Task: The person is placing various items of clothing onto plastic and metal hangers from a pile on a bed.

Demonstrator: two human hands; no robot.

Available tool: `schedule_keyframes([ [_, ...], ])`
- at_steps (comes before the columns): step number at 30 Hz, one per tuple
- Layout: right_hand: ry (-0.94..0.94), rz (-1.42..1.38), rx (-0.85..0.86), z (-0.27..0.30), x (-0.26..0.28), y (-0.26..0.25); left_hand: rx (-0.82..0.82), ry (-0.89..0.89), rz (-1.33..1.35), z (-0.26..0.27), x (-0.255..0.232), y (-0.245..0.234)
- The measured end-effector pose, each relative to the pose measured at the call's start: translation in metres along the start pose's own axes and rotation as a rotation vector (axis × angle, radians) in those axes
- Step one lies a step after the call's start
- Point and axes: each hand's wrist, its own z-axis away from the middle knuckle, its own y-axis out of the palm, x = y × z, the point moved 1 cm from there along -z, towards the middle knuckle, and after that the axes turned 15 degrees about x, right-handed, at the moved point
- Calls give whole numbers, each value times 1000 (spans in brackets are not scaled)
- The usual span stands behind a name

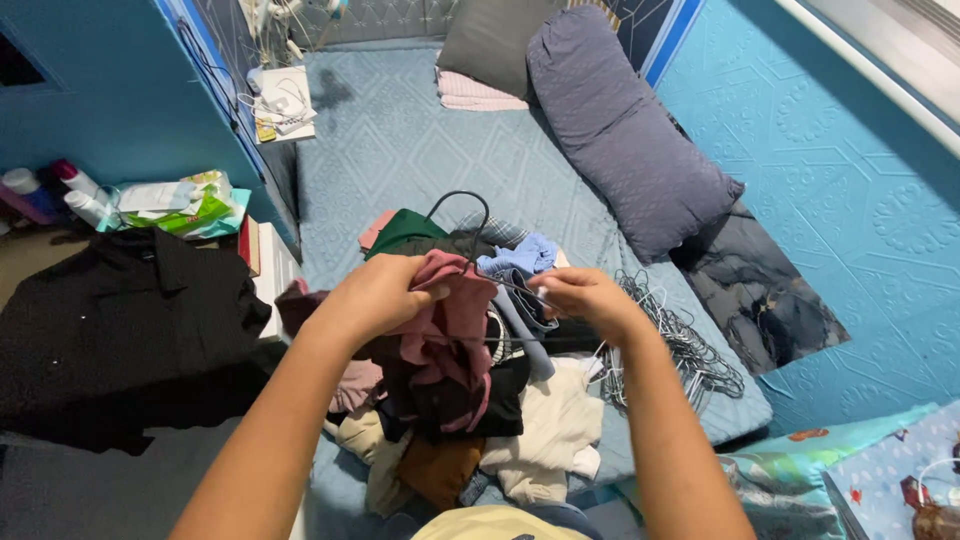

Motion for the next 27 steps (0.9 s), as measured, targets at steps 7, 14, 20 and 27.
schedule_keyframes([
  [7,375,-97,-82,-36,-181,-48,-219,145,124,34,-14,-24],
  [14,536,-500,138,-62,-166,99,-293,270,287,35,28,-33],
  [20,252,-334,19,-116,-217,22,-314,92,435,65,72,-53],
  [27,100,-420,-154,-110,-70,-31,-334,-78,557,63,136,-39],
])
